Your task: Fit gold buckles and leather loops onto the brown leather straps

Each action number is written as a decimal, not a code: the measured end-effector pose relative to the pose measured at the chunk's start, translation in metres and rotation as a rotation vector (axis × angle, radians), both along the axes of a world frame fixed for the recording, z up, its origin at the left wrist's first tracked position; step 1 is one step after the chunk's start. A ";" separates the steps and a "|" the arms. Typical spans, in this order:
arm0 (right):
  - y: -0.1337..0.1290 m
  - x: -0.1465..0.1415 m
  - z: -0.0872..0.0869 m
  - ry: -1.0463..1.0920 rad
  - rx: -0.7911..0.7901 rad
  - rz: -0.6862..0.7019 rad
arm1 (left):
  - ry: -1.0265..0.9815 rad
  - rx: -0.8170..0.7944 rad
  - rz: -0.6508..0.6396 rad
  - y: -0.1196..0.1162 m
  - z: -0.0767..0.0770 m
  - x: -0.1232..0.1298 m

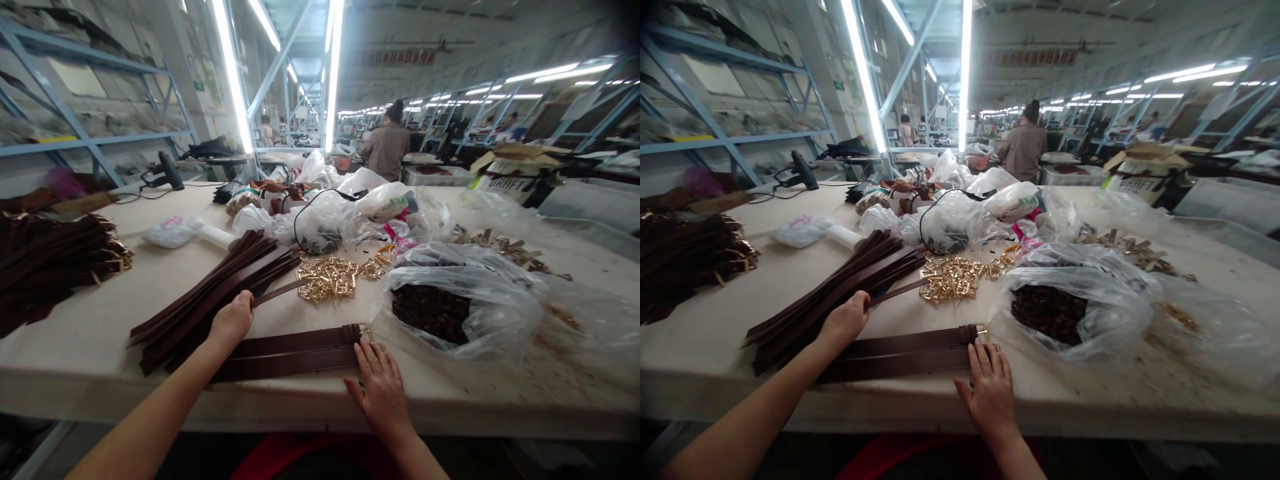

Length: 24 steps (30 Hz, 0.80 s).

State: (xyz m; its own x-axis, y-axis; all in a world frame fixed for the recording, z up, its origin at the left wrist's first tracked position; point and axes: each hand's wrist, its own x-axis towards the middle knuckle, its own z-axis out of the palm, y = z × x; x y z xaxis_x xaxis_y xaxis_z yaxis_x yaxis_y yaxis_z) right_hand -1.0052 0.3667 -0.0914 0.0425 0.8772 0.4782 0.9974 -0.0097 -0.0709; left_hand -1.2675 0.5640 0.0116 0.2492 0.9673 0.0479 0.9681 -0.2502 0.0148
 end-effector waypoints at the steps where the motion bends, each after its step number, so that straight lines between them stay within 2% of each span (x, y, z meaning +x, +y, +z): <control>1: -0.001 0.000 0.002 0.022 0.020 0.002 | -0.006 0.024 -0.019 -0.005 0.007 0.000; 4: -0.004 -0.005 0.018 0.197 0.104 0.001 | -0.079 0.103 -0.132 -0.031 0.030 0.003; 6: -0.006 -0.013 0.035 0.466 0.099 0.006 | -0.158 0.082 -0.201 -0.056 0.042 0.008; 10: -0.003 -0.036 0.067 1.369 -0.187 0.068 | -0.225 -0.078 -0.322 -0.104 0.049 0.023; 12: -0.001 -0.044 0.074 1.743 -0.243 0.016 | -0.274 -0.254 -0.377 -0.118 0.046 0.026; 13: 0.000 -0.046 0.075 1.857 -0.224 -0.034 | -0.322 -0.393 -0.399 -0.122 0.045 0.026; 16: -0.001 -0.044 0.070 1.963 -0.150 -0.132 | -0.525 -0.932 -0.400 -0.119 0.040 0.017; 18: -0.004 -0.039 0.064 1.943 -0.176 -0.153 | -0.665 -1.193 -0.299 -0.111 0.036 0.008; 21: -0.006 -0.031 0.057 1.910 -0.200 -0.187 | -0.845 -1.386 -0.063 -0.104 0.030 -0.005; 24: -0.004 -0.027 0.052 1.891 -0.199 -0.198 | -0.912 -1.467 0.028 -0.105 0.024 -0.008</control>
State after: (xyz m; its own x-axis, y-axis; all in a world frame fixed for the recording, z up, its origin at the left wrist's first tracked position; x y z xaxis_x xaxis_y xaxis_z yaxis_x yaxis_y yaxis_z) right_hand -1.0321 0.3627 -0.0396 0.4042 0.8237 -0.3977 -0.3855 -0.2408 -0.8907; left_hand -1.2754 0.4590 0.0358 0.6292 0.3337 -0.7019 0.5220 0.4878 0.6997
